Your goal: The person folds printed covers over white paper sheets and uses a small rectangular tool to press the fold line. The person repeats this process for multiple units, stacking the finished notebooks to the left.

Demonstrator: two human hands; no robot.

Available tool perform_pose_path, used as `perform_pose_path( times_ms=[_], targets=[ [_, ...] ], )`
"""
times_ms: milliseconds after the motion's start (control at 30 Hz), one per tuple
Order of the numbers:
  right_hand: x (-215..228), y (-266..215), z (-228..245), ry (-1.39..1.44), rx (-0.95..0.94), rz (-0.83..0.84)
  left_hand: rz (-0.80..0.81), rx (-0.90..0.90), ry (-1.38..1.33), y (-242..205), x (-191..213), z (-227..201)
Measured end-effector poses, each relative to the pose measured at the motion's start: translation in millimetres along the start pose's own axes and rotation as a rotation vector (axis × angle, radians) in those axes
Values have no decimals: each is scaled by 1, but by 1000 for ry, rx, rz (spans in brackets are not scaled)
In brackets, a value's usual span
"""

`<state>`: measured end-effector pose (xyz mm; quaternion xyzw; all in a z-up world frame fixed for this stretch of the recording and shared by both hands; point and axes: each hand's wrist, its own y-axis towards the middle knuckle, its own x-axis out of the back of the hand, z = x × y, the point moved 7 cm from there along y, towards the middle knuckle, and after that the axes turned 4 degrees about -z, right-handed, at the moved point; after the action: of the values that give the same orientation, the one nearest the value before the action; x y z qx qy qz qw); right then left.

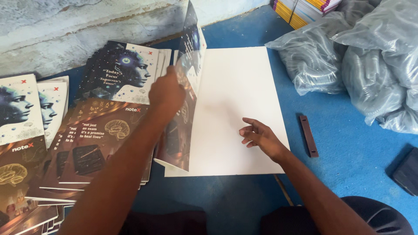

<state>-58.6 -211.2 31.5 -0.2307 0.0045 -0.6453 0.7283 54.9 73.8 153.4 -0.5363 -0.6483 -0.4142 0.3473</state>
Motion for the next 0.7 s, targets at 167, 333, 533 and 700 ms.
perform_pose_path(
  times_ms=[167, 333, 533, 700],
  targets=[
    [2, -1, -2, -12, -7, -5, -59, -5, -58, 2, 19, 28],
    [6, -2, 0, -13, 6, -10, -158, -147, -145, 4, 40, 66],
    [4, 0, -2, -95, -3, 4, -272, -164, -30, 3, 51, 131],
    [7, 2, -8, -143, 4, -5, -296, -61, 109, -4, 55, 180]
  ],
)
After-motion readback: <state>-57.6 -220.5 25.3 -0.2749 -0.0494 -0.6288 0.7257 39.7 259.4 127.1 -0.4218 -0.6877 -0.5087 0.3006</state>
